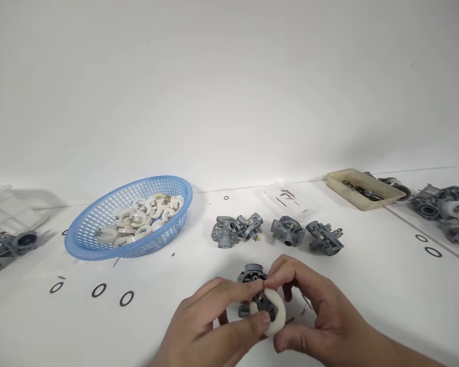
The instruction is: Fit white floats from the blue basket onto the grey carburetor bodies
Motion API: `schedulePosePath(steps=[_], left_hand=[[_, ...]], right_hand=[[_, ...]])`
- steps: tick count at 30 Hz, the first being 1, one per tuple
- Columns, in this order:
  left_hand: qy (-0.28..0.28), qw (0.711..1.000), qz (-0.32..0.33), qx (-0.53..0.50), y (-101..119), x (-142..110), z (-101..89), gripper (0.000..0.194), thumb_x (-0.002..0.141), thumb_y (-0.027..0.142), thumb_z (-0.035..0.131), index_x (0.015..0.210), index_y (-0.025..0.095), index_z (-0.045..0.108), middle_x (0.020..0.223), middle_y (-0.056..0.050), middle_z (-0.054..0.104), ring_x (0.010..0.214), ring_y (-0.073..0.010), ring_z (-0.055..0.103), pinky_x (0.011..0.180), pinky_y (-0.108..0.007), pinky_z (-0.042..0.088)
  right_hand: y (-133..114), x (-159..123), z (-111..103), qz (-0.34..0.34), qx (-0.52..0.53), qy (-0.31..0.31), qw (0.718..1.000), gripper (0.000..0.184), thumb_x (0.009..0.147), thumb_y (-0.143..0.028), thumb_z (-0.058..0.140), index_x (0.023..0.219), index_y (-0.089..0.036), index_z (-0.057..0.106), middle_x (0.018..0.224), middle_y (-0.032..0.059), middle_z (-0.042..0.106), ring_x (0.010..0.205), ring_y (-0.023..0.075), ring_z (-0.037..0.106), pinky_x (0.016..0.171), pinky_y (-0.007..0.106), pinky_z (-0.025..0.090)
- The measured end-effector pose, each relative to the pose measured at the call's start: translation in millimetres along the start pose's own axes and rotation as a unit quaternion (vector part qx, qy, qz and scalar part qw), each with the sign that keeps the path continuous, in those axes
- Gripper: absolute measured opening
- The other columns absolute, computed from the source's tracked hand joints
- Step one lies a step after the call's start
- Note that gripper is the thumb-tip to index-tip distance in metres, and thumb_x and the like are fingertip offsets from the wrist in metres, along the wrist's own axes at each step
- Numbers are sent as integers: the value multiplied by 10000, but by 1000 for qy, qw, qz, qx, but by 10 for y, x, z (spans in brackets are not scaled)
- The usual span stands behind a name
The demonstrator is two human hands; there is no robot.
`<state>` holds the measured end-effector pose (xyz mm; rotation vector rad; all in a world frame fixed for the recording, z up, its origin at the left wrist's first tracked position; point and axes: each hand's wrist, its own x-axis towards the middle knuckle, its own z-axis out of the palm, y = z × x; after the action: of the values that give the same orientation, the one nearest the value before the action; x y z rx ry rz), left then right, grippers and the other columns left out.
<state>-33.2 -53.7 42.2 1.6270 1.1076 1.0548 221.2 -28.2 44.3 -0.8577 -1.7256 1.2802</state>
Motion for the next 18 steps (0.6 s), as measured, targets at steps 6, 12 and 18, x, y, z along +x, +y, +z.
schedulePosePath(steps=[6,12,18], left_hand=[[24,1000,2,14,52,-12,16,341,933,577,908,1267,514,882,1018,-42,839,837,-239,796,657,-296,703],[24,989,96,114,-13,20,-12,269,1033,470,830,1299,448,865,1101,-51,873,875,-253,850,729,-327,747],[57,947,228,219,-127,82,-89,521,934,314,946,1401,389,728,1448,-41,819,1455,-335,712,1207,-502,636]], right_hand=[[-131,36,-45,-8,-61,-11,998,362,880,-420,1004,1100,-295,745,1067,-6,666,962,195,659,864,315,547],[-30,-6,-61,-68,-141,14,988,380,913,-448,980,1206,-326,771,1096,26,640,1032,239,648,907,364,559],[70,40,-78,-67,-163,54,983,390,918,-492,962,1233,-351,780,1136,44,607,1092,278,611,990,417,525]])
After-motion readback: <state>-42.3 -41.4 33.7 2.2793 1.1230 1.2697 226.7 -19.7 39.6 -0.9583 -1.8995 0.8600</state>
